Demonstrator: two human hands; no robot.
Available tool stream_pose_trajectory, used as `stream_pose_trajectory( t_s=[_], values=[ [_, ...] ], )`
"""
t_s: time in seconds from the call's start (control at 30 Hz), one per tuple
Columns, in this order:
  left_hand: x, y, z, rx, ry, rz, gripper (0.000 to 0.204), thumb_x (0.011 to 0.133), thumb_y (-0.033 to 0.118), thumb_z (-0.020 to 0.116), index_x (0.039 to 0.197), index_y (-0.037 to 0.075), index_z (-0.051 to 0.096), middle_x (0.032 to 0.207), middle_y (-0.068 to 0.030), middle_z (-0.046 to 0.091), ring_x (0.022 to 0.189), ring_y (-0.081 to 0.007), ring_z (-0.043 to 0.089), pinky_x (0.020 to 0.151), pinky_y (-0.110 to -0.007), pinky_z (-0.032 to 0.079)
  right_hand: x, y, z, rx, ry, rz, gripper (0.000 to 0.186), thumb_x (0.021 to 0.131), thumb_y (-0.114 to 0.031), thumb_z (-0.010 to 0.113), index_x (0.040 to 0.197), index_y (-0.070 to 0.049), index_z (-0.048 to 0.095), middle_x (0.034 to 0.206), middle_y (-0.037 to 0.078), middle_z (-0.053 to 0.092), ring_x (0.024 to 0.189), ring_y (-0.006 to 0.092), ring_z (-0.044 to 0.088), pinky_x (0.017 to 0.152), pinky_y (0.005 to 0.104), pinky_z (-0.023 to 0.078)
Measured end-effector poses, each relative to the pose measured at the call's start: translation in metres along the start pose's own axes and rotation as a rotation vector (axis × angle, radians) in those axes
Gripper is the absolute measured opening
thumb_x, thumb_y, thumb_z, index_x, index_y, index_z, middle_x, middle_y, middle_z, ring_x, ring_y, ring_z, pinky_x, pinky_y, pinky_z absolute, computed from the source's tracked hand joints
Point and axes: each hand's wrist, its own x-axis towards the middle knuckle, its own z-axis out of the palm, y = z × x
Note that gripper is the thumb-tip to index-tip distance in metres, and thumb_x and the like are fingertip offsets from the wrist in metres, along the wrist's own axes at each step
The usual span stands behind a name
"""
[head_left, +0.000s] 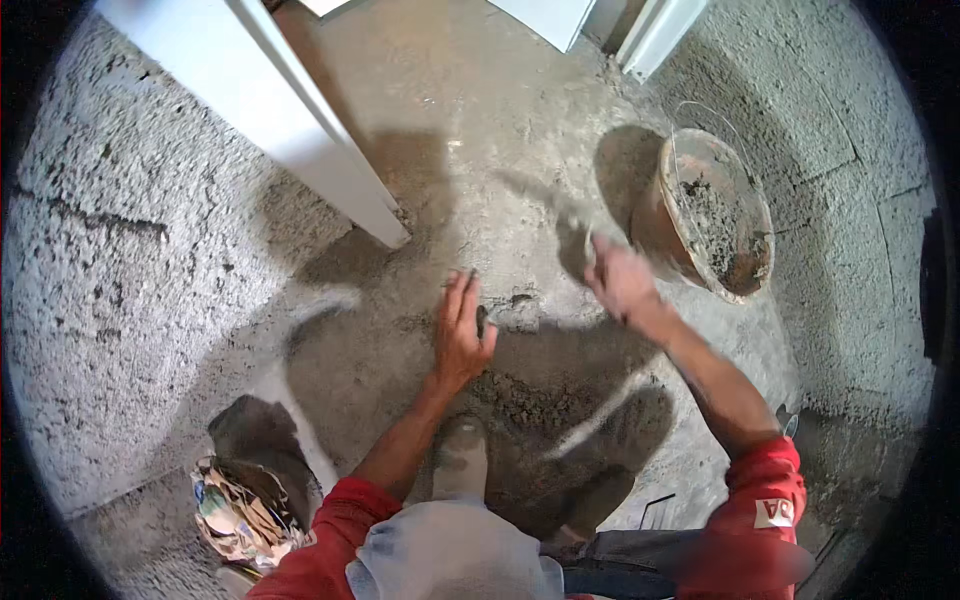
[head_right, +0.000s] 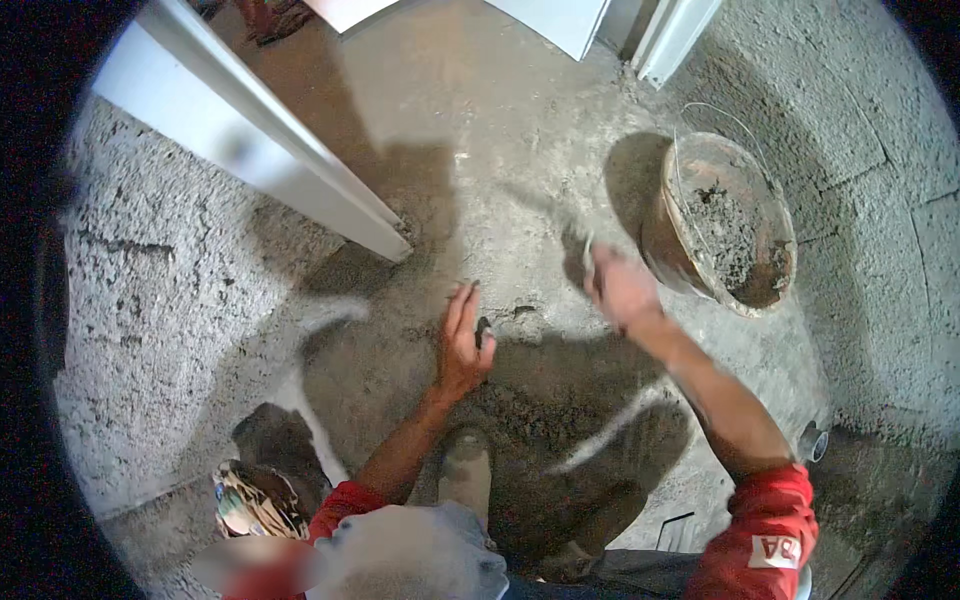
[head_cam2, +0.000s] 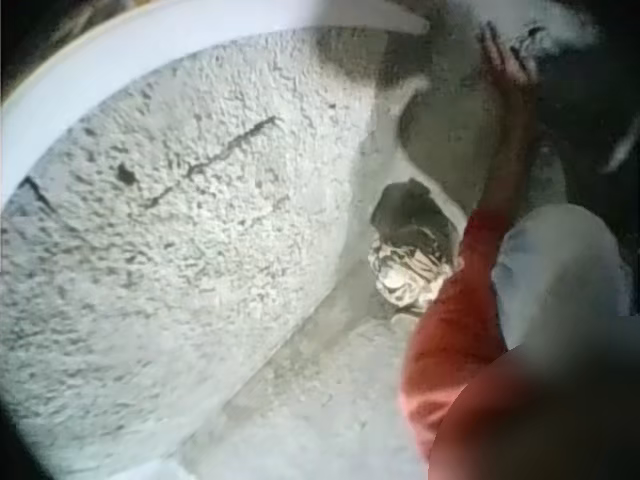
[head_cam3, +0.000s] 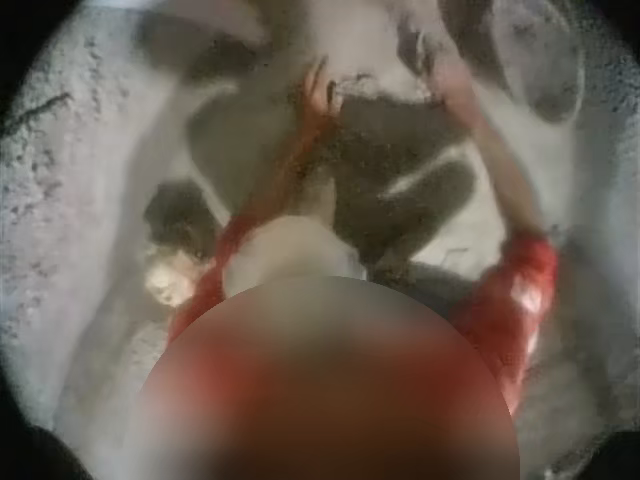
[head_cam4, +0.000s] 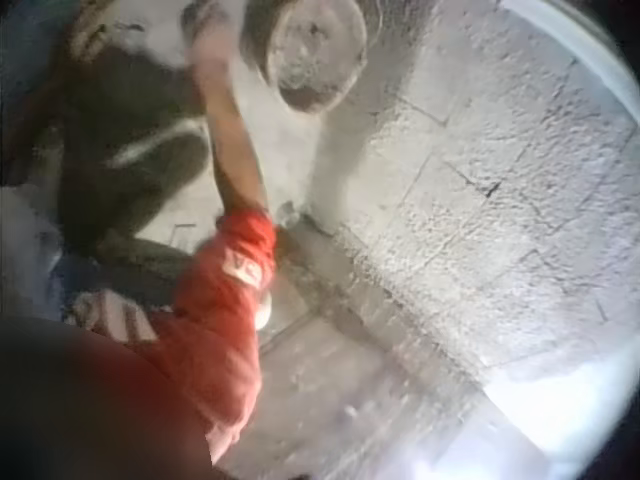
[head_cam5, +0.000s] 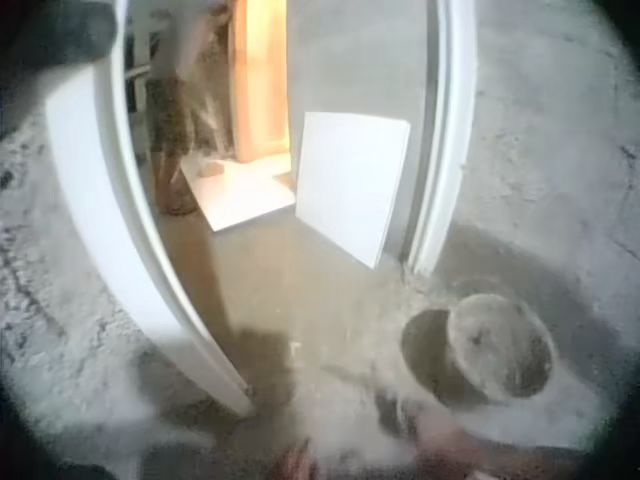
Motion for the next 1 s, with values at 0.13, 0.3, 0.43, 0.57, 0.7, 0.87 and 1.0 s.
stream_pose_trajectory(
  t_s=[0.13,0.3,0.43,0.57,0.7,0.87,1.0],
  values=[
    [-0.006,0.029,-0.011,-0.318,-0.149,-0.050,0.052,0.086,0.015,0.047,0.135,-0.001,0.038,0.134,-0.0248,0.041,0.125,-0.0400,0.040,0.104,-0.045,0.033,0.109,0.012,-0.024,0.645,-0.172,0.061,0.039,0.084,-0.017,0.056,0.119,-0.002,0.051,0.068,0.016,0.061,0.051,0.0295,0.060,0.046,0.0393,0.048],
    [-0.023,0.026,-0.075,-0.057,0.035,-0.242,0.045,0.088,0.016,0.050,0.129,0.000,0.044,0.123,-0.0242,0.050,0.114,-0.0392,0.050,0.096,-0.044,0.040,0.098,-0.035,-0.052,0.203,-0.489,-0.014,0.046,0.081,-0.004,0.055,0.126,0.001,0.046,0.067,0.015,0.060,0.048,0.0209,0.057,0.039,0.0326,0.047],
    [-0.043,0.032,-0.097,0.022,0.139,-0.286,0.040,0.087,0.013,0.051,0.125,0.001,0.048,0.114,-0.0198,0.054,0.106,-0.0348,0.055,0.092,-0.042,0.043,0.032,-0.039,-0.024,0.056,-0.557,-0.212,0.055,0.075,0.004,0.059,0.128,-0.002,0.047,0.084,0.019,0.063,0.061,0.0237,0.063,0.046,0.0305,0.055],
    [-0.054,0.060,-0.102,-0.012,0.159,-0.304,0.039,0.083,0.008,0.055,0.121,0.002,0.051,0.105,-0.0173,0.055,0.094,-0.0313,0.059,0.083,-0.040,0.047,0.038,-0.002,0.001,-0.072,-0.383,-0.676,0.034,0.079,-0.003,0.060,0.113,-0.001,0.058,0.088,0.017,0.064,0.073,0.0262,0.065,0.066,0.0354,0.058],
    [-0.075,0.105,-0.147,0.044,0.048,-0.245,0.044,0.076,0.006,0.060,0.119,0.002,0.052,0.099,-0.0172,0.055,0.089,-0.0311,0.059,0.078,-0.038,0.050,0.045,-0.044,-0.041,0.229,-0.482,0.027,0.030,0.084,-0.011,0.059,0.113,-0.003,0.060,0.096,0.016,0.065,0.085,0.0273,0.064,0.081,0.0367,0.055],
    [-0.098,0.144,-0.183,0.137,-0.048,-0.298,0.042,0.077,0.009,0.059,0.118,0.003,0.050,0.101,-0.0198,0.054,0.090,-0.0368,0.056,0.079,-0.044,0.046,-0.036,-0.062,0.007,-0.367,-0.640,-0.641,0.028,0.083,-0.016,0.056,0.106,0.001,0.058,0.093,0.020,0.064,0.079,0.0287,0.063,0.065,0.0371,0.052],
    [-0.107,0.184,-0.182,0.113,-0.068,-0.237,0.047,0.073,0.004,0.061,0.118,0.003,0.051,0.101,-0.0183,0.054,0.089,-0.0311,0.058,0.079,-0.039,0.048,-0.034,-0.015,0.020,-0.150,-0.184,-0.813,0.031,0.079,-0.025,0.062,0.097,0.001,0.061,0.089,0.025,0.062,0.084,0.0362,0.062,0.067,0.0396,0.050]
  ],
)
